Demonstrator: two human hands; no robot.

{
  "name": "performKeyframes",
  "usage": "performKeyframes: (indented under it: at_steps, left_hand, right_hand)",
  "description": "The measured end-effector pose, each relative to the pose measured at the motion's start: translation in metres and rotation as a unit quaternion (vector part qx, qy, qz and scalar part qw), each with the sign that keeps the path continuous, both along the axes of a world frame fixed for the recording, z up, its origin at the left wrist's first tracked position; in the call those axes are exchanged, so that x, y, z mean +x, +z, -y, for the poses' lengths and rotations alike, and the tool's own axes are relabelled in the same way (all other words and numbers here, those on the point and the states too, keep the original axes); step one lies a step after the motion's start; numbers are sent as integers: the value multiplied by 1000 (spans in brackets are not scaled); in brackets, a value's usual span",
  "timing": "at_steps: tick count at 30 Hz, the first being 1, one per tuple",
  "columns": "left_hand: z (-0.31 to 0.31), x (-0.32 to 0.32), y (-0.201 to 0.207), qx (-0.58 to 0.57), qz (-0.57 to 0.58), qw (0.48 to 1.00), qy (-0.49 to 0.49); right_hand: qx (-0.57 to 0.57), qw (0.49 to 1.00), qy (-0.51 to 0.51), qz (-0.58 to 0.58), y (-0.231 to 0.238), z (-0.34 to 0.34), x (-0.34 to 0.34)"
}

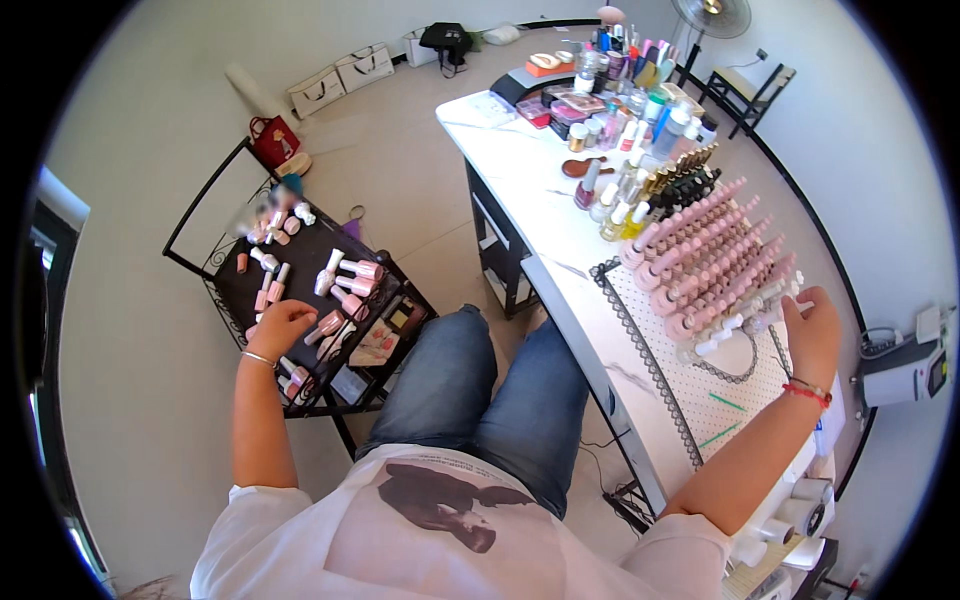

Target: The person sits at a table and repeatedly picks up small cosmetic bottles from a black rolling cart. They place each bottle into a pink tiered display stand on the table, arranging them one by one. The person continues this process throughout the clip, moving items from the cart to the display.

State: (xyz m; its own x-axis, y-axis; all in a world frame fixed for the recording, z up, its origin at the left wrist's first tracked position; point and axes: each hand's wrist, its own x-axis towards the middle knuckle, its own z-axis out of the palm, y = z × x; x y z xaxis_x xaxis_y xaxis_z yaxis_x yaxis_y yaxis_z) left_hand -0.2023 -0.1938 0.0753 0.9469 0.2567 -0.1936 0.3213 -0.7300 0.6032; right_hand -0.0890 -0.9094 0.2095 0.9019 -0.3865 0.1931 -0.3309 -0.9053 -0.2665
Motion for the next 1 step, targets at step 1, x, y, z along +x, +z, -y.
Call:
performKeyframes:
  at_steps: [1]
  left_hand:
    - [-17, -1, -18, 28, -14, 999, -31]
  right_hand:
    - [7, 1000, -4, -3, 4, -9, 0]
